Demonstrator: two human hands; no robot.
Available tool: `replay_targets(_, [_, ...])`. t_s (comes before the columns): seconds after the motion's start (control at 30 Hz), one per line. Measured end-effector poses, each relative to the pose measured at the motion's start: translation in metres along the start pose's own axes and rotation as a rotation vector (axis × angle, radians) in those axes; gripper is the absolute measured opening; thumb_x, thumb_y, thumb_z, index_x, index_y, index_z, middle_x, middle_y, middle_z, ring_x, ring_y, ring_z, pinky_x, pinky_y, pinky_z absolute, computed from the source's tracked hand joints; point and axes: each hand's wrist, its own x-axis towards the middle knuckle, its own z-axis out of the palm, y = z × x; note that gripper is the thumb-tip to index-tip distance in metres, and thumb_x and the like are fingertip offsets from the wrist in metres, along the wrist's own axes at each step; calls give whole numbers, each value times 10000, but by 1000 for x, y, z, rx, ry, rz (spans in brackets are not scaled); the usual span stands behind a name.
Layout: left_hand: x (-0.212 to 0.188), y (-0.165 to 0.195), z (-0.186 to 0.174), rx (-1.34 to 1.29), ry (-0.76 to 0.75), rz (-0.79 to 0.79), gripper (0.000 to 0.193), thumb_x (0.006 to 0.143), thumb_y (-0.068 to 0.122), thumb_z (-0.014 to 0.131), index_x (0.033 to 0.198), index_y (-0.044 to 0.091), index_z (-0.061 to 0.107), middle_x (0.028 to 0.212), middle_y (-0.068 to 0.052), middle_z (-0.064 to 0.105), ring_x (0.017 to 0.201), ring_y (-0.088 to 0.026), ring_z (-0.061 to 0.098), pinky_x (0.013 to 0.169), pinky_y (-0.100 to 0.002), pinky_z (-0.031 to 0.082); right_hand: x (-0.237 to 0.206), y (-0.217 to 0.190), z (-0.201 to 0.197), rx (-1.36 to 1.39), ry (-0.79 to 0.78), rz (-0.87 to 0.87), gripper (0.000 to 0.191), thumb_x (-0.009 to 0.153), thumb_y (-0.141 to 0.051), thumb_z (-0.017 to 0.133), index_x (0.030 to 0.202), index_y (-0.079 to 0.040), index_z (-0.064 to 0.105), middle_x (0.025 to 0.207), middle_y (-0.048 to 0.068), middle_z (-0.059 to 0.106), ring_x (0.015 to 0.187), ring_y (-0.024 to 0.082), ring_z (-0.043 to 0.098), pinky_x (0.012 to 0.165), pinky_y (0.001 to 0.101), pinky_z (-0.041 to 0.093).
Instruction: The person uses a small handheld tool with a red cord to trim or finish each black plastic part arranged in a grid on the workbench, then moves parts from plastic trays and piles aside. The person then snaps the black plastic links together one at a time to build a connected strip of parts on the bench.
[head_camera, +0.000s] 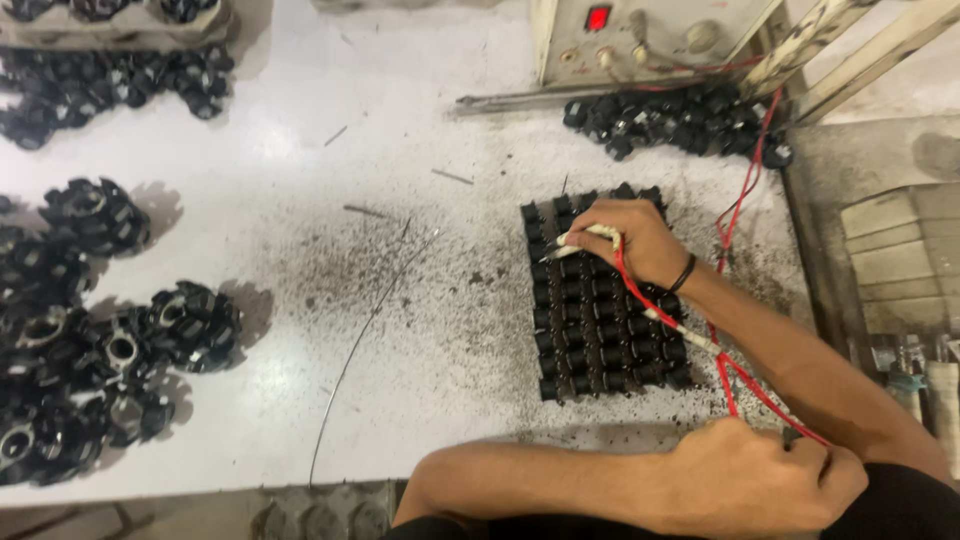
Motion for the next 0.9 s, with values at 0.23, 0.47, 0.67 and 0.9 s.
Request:
replay_targets(0.23, [1,4,-2,-12,-23,25,186,922,84,603,1067,-32,618,677,-127,593,545,-259,652,437,-410,485,1,-3,-8,5,-34,-35,110,922,-129,778,969,-35,746,875,97,735,762,204,698,668,336,524])
replay_targets(0.47, [-1,3,2,-49,-8,-8,185,912,99,608,1060,-13,616,665,-123,568,540,-264,634,448,-427,473,18,7,-13,12,10,38,95,938,-114,785,985,-34,765,876,103,733,771,190,704,690,323,518])
replay_targets(0.67, [8,-5,-12,3,-20,-1,240,870,106,618,1064,-33,620,674,-136,588,515,-263,643,431,-416,488,20,18,-1,45,15,-7,104,923,-122,787,968,-35,754,884,96,746,795,189,722,715,316,538])
replay_targets(0.9, [13,0,-32,65,15,11,225,957,87,618,1158,-15,611,734,-91,594,610,-215,660,466,-348,483,28,13,-15,-12,-47,-2,123,892,-120,814,958,-27,767,833,107,729,716,201,680,643,329,502])
